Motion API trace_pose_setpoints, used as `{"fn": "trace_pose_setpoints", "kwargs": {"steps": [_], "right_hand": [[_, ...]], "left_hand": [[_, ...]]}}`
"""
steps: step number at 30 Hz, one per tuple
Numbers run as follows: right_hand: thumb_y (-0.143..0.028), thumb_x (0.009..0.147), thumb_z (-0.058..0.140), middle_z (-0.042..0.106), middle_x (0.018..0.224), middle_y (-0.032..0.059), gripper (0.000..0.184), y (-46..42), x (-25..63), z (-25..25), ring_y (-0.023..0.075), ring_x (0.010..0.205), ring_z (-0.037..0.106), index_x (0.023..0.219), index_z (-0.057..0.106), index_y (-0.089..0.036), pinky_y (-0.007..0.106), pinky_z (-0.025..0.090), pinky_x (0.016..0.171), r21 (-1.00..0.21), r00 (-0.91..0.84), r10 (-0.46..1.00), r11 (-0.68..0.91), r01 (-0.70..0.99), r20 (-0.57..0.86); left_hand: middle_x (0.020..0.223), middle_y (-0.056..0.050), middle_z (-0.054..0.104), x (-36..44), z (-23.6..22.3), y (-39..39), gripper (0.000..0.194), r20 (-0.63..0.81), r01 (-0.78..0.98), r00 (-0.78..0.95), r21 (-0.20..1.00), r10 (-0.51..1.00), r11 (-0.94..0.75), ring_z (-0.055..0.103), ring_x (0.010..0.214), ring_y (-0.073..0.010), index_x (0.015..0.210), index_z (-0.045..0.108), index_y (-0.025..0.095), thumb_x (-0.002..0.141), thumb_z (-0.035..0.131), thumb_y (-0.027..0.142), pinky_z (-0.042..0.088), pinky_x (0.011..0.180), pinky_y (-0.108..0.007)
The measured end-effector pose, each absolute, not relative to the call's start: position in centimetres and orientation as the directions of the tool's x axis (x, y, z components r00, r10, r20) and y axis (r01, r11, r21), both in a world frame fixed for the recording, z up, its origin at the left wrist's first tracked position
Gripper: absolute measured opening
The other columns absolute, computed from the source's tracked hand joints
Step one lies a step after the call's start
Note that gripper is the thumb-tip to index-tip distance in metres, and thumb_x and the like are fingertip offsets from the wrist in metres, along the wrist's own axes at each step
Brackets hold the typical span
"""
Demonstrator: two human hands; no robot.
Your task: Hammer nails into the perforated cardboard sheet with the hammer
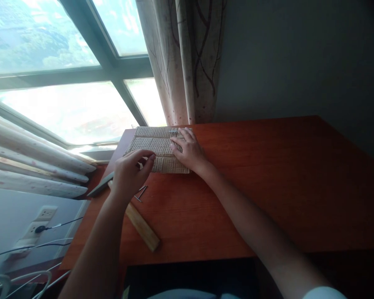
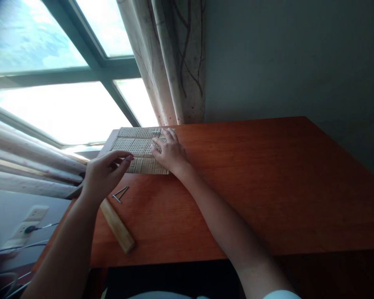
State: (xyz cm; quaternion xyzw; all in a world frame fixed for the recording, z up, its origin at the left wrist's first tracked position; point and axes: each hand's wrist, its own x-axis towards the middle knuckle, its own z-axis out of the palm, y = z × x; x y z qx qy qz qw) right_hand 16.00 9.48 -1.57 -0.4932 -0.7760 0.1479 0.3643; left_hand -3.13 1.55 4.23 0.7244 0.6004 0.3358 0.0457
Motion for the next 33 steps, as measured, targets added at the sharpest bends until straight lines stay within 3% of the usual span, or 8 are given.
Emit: {"fn": "trace_pose_setpoints", "kwargs": {"steps": [16, 28, 33], "right_hand": [[-0.037, 0.096, 0.056, 0.046, 0.154, 0.0110, 0.038, 9.3, 16.0, -1.2, 0.0296, 0.149, 0.030, 0.125, 0.072, -0.020, 0.044, 0.027, 0.123, -0.585, -0.248, 0.870, 0.474, 0.658, 0.427], [-0.040, 0.097, 0.054, 0.045, 0.154, 0.0092, 0.038, 9.6, 16.0, -1.7, 0.0298, 0.149, 0.029, 0.128, 0.070, -0.024, 0.047, 0.031, 0.121, -0.577, -0.250, 0.869, 0.475, 0.665, 0.427], [-0.040, 0.097, 0.054, 0.045, 0.155, 0.0094, 0.038, 9.6, 16.0, -1.6, 0.0295, 0.150, 0.028, 0.126, 0.071, -0.023, 0.047, 0.030, 0.122, -0.578, -0.253, 0.871, 0.472, 0.665, 0.420]], "left_hand": [[0.073, -0.001, 0.070, -1.8, 4.2, 5.1, 0.024, 0.398, 0.843, 0.071, 0.467, 0.915, -0.268, 0.061, 0.060, -0.0127, 0.093, 0.074, 0.019, 0.087, 0.061, 0.038, 0.046, 0.060, -0.023], [0.105, -0.009, 0.072, -0.3, 4.3, 12.0, 0.028, 0.320, 0.930, 0.188, 0.247, 0.928, -0.273, 0.064, 0.075, -0.0191, 0.107, 0.076, 0.019, 0.087, 0.060, 0.030, 0.049, 0.075, -0.033], [0.102, -0.009, 0.071, -0.6, 4.1, 13.7, 0.024, 0.340, 0.905, 0.290, 0.207, 0.895, -0.371, 0.064, 0.078, -0.0190, 0.096, 0.078, 0.019, 0.087, 0.058, 0.029, 0.048, 0.071, -0.030]]}}
